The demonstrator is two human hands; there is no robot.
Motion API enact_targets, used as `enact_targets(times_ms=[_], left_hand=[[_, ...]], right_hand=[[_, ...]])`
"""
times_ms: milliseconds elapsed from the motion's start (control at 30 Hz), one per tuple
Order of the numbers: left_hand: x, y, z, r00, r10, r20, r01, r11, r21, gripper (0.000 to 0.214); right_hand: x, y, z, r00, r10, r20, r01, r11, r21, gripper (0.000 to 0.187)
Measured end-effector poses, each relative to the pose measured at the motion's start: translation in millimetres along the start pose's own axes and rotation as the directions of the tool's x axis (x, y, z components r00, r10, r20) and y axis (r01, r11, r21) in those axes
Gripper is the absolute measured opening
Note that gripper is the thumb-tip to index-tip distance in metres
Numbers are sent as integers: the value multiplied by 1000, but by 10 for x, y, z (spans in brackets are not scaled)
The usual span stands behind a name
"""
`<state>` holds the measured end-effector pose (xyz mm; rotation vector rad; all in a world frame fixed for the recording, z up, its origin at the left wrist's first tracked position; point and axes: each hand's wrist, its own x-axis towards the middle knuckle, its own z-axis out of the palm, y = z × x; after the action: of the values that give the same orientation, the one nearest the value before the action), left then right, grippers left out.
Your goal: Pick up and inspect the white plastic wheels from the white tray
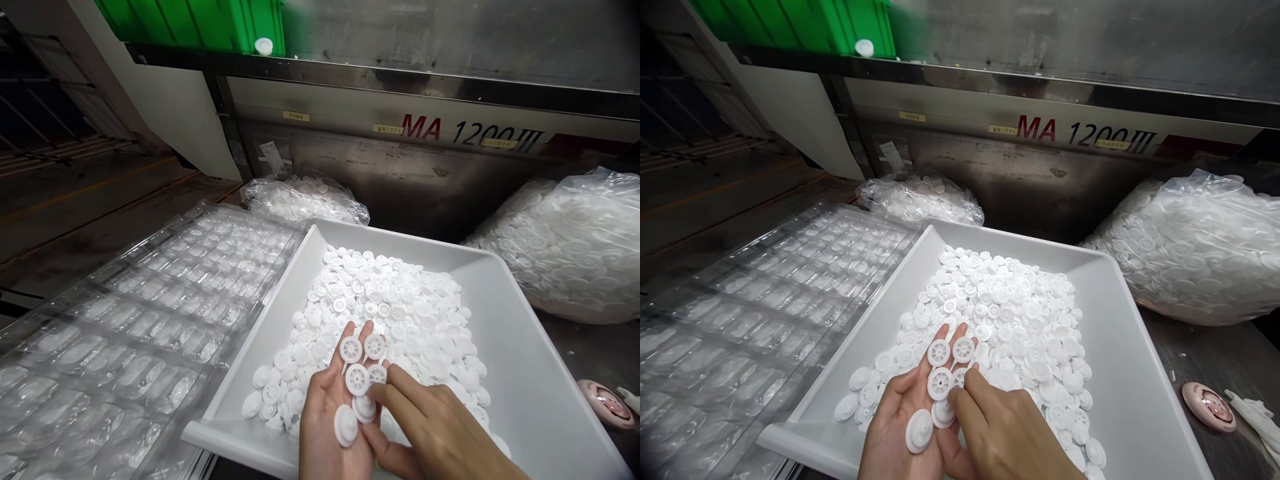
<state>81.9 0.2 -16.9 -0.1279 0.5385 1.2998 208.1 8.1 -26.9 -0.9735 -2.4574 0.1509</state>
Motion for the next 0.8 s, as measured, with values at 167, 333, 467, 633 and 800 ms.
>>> enact_targets(times_ms=[167,333,467,633,800], left_hand=[[-2,16,31,999,11,-41,-12,1000,-26,49],[-15,34,83,995,48,-90,-52,998,-44,54],[-18,-3,74,988,116,-98,-123,990,-64,56],[1,-11,16,980,168,-110,-170,985,-15,64],[9,13,-6,986,138,-98,-145,987,-66,62]], right_hand=[[-25,-91,92,988,99,-122,-90,993,76,14],[-45,-149,128,945,327,-5,-302,877,374,11],[6,-118,126,833,495,247,-538,620,571,12],[83,-65,74,708,548,446,-685,378,623,20],[93,-68,41,662,546,514,-720,272,638,21]])
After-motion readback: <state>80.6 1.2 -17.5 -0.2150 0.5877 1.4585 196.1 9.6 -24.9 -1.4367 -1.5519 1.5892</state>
